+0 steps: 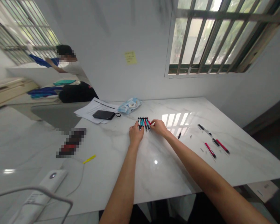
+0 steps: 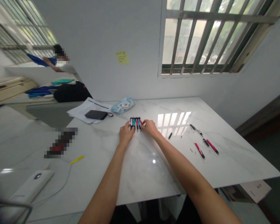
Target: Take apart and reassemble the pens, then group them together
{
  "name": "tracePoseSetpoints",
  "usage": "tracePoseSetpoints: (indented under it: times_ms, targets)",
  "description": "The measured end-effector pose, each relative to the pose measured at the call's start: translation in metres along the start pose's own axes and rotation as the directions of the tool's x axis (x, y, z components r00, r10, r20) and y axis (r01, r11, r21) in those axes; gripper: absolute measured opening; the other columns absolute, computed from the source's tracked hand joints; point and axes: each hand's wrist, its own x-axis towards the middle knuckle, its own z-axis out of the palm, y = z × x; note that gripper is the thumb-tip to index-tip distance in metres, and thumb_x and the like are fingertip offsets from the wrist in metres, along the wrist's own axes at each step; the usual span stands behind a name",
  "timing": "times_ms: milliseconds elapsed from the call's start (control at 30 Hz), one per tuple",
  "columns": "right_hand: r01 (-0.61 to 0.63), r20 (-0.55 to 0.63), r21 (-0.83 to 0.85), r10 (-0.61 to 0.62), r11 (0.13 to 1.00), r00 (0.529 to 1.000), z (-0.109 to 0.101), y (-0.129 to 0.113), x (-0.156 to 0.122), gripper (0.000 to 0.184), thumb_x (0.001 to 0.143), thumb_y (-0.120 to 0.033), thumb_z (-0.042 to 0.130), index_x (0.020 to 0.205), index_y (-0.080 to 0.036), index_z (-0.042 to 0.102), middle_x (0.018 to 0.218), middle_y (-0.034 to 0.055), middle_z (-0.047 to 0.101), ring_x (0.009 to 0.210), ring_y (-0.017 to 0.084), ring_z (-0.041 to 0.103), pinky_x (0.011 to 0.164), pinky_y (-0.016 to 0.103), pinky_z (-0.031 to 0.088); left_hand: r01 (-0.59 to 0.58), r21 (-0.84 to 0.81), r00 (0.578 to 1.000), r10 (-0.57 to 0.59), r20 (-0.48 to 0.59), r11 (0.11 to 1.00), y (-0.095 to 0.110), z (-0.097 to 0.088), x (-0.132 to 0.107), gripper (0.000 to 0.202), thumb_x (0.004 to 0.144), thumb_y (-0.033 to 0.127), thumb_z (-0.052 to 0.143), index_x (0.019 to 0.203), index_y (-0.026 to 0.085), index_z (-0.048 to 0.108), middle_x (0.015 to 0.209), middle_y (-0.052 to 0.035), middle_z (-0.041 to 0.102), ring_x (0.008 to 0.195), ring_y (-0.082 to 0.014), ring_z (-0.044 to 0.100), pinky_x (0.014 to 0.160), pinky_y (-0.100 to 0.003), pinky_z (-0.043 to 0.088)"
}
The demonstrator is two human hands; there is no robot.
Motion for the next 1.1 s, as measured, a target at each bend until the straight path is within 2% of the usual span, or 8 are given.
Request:
tracePoseSetpoints:
  times_ms: [200, 333, 467, 600, 700, 800, 933, 1100]
  targets:
    - [-0.001, 0.007, 0.022, 0.001, 1.000, 1.000, -0.002, -0.003, -0.003, 0.021, 0.093, -0.031, 0.067, 0.106, -0.018, 0.078, 0.087, 0.0084, 0.080, 0.085, 0.021, 0.075, 0.082, 0.027, 0.053, 0.008, 0.012, 0.999, -0.008, 0.042, 1.000, 0.001, -0.001, 0.002, 0.050, 0.082, 0.019, 0.061, 0.132, 0.020, 0.065, 0.118, -0.0150, 0.075, 0.116, -0.0329, 0.063, 0.106, -0.047, 0.046]
    - [0.057, 0.004, 0.048, -0.057, 0.997, 0.998, -0.022, 0.012, -0.015, 0.025, 0.092, -0.028, 0.068, 0.115, -0.020, 0.075, 0.094, 0.0061, 0.080, 0.086, 0.018, 0.073, 0.081, 0.026, 0.052, -0.020, 0.000, 1.000, 0.020, -0.013, 1.000, 0.003, -0.002, 0.004, 0.054, 0.081, 0.020, 0.061, 0.135, 0.020, 0.062, 0.122, -0.0137, 0.073, 0.116, -0.0328, 0.064, 0.107, -0.048, 0.046]
    - [0.155, -0.112, 0.070, -0.147, 0.985, 0.983, -0.062, 0.057, -0.049, 0.026, 0.091, -0.023, 0.067, 0.116, -0.021, 0.073, 0.093, 0.0038, 0.078, 0.081, 0.017, 0.070, 0.079, 0.028, 0.052, -0.099, 0.010, 0.994, 0.099, -0.037, 0.995, 0.018, -0.005, 0.002, 0.053, 0.082, 0.019, 0.060, 0.135, 0.016, 0.061, 0.130, -0.0170, 0.068, 0.120, -0.0343, 0.061, 0.110, -0.050, 0.044]
    - [0.147, -0.221, 0.035, -0.136, 0.989, 0.966, -0.106, 0.122, -0.100, 0.027, 0.089, -0.025, 0.065, 0.114, -0.022, 0.074, 0.096, 0.0046, 0.076, 0.086, 0.019, 0.069, 0.082, 0.033, 0.053, -0.202, -0.029, 0.979, 0.202, -0.007, 0.979, 0.040, -0.004, -0.005, 0.049, 0.084, 0.018, 0.059, 0.133, 0.017, 0.063, 0.130, -0.0160, 0.068, 0.122, -0.0334, 0.060, 0.111, -0.048, 0.043]
    - [0.057, -0.282, -0.019, -0.060, 0.998, 0.958, -0.134, 0.165, -0.141, 0.029, 0.089, -0.028, 0.062, 0.115, -0.022, 0.074, 0.098, 0.0053, 0.076, 0.089, 0.022, 0.069, 0.084, 0.037, 0.054, -0.264, -0.069, 0.964, 0.265, 0.018, 0.962, 0.053, 0.000, -0.011, 0.048, 0.084, 0.017, 0.060, 0.132, 0.019, 0.064, 0.131, -0.0140, 0.067, 0.123, -0.0321, 0.060, 0.111, -0.046, 0.043]
    - [-0.033, -0.309, -0.055, 0.015, 0.998, 0.951, -0.153, 0.192, -0.178, 0.030, 0.089, -0.031, 0.060, 0.114, -0.024, 0.075, 0.098, 0.0060, 0.077, 0.089, 0.023, 0.070, 0.083, 0.038, 0.054, -0.307, -0.104, 0.949, 0.313, 0.044, 0.946, 0.062, 0.004, -0.016, 0.047, 0.084, 0.017, 0.060, 0.130, 0.021, 0.065, 0.131, -0.0118, 0.067, 0.123, -0.0311, 0.060, 0.112, -0.046, 0.043]
    - [-0.189, -0.349, -0.069, 0.154, 0.980, 0.924, -0.161, 0.204, -0.214, 0.026, 0.089, -0.039, 0.062, 0.105, -0.023, 0.076, 0.088, 0.0053, 0.077, 0.078, 0.022, 0.071, 0.078, 0.036, 0.054, -0.352, -0.136, 0.928, 0.365, 0.080, 0.926, 0.071, 0.008, -0.020, 0.041, 0.086, 0.019, 0.059, 0.125, 0.022, 0.068, 0.128, -0.0100, 0.068, 0.123, -0.0299, 0.060, 0.114, -0.046, 0.042]
    - [-0.302, -0.307, -0.021, 0.282, 0.953, 0.909, -0.149, 0.204, -0.234, 0.023, 0.088, -0.040, 0.067, 0.100, -0.023, 0.076, 0.083, 0.0045, 0.077, 0.073, 0.021, 0.072, 0.075, 0.034, 0.054, -0.399, -0.176, 0.899, 0.422, 0.121, 0.900, 0.082, 0.009, -0.026, 0.033, 0.087, 0.020, 0.057, 0.117, 0.022, 0.071, 0.122, -0.0092, 0.070, 0.119, -0.0283, 0.062, 0.113, -0.046, 0.043]
